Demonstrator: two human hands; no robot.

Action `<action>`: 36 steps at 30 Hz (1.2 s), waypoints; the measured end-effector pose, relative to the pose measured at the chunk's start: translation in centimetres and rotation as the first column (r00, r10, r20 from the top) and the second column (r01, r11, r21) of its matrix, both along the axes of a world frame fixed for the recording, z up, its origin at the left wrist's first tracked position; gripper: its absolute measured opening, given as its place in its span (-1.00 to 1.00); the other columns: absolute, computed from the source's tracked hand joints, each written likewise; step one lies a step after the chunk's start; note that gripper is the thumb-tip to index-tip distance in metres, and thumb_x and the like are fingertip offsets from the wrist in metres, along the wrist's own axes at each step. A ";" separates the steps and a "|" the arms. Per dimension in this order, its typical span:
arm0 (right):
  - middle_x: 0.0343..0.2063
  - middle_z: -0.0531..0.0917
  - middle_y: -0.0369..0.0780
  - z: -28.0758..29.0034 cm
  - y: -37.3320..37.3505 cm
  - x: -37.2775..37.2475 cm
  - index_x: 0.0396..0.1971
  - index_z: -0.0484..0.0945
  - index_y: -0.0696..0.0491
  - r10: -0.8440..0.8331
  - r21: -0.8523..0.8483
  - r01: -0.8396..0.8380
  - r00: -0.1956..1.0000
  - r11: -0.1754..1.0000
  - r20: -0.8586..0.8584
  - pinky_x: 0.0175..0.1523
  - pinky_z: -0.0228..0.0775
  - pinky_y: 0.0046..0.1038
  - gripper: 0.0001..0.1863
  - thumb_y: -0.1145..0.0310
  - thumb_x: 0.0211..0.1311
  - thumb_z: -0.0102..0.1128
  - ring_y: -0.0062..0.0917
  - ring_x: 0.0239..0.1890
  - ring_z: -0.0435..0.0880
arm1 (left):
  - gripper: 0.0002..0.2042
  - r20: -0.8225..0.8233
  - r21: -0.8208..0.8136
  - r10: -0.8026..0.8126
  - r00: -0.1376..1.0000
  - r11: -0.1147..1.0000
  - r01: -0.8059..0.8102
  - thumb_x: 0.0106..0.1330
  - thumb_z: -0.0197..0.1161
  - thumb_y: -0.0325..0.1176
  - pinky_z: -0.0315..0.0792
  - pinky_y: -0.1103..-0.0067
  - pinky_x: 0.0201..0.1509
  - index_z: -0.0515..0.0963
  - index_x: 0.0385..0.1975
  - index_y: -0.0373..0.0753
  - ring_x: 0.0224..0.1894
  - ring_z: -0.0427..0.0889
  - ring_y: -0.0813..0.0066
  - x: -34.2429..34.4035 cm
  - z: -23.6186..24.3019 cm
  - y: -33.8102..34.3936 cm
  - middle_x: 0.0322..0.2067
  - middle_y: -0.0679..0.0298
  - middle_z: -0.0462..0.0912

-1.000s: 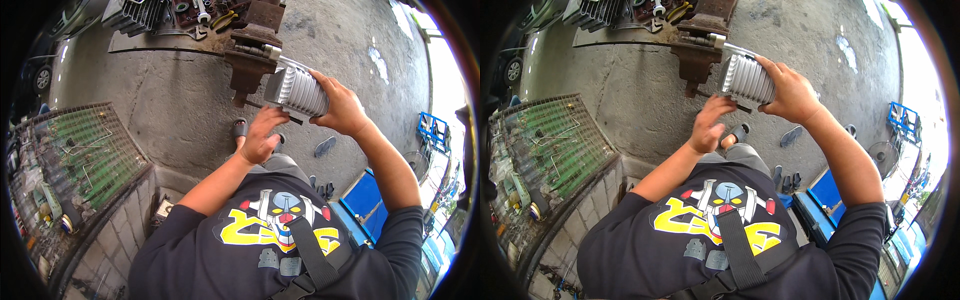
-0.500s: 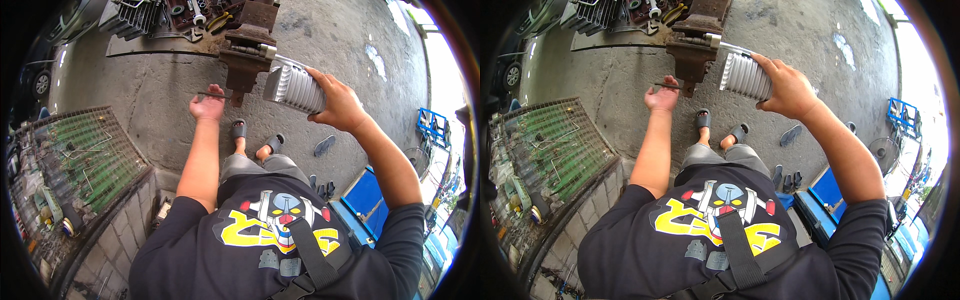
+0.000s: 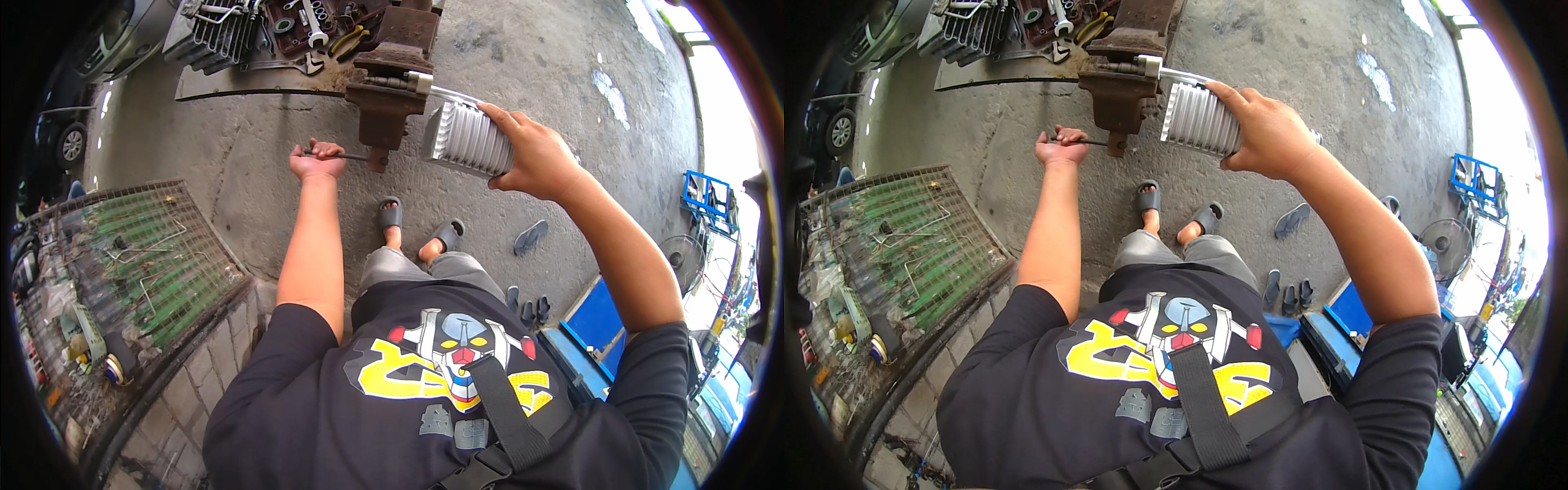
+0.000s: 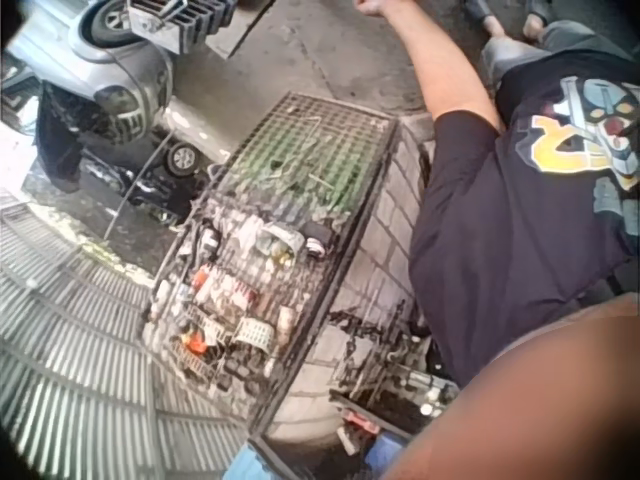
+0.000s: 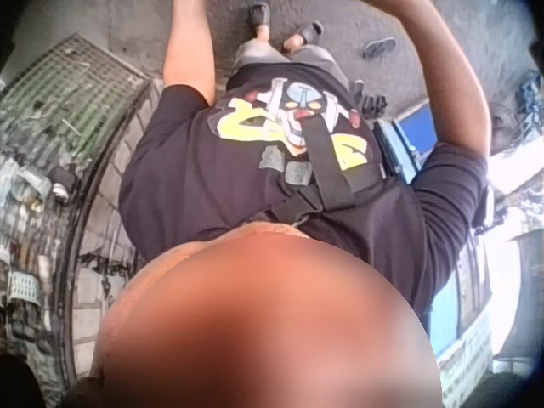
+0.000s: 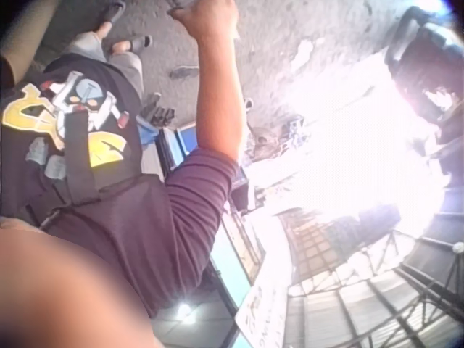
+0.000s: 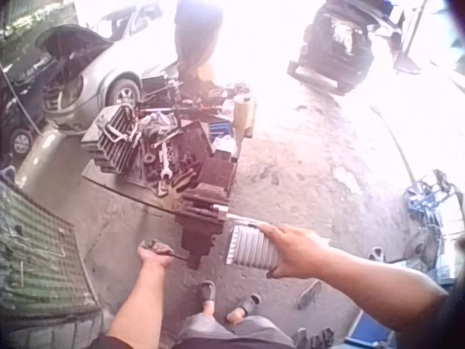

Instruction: The person uses an adjustable wrench to tighten a fitting on a metal component, then secures the component in a bench vise. The person manipulates the component and tool throughout the clip.

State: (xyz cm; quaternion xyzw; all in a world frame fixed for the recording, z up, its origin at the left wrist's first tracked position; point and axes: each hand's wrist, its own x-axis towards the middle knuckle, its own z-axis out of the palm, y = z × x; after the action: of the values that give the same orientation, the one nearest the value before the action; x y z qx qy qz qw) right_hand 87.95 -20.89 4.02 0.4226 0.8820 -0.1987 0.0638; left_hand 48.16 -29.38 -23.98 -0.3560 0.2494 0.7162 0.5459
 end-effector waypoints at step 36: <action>0.19 0.73 0.03 -0.3 1.4 -0.7 0.63 0.25 -0.08 0.087 0.016 -0.087 0.996 0.996 0.036 0.36 0.65 -0.12 0.26 -0.01 -0.11 0.78 -0.05 0.27 0.75 | -0.85 -0.997 -0.040 -0.047 0.057 0.992 0.117 0.49 0.29 -0.30 0.46 0.45 0.14 0.52 -0.17 -0.22 -0.13 0.52 0.51 14.1 16.9 -2.5 -0.24 0.36 0.55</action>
State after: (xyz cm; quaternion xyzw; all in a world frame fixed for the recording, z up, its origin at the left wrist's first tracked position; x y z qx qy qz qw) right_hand 87.26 -19.53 3.68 0.3878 0.9000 -0.1803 0.0843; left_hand 62.25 -31.86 -7.07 0.2596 0.5566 0.7395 0.2756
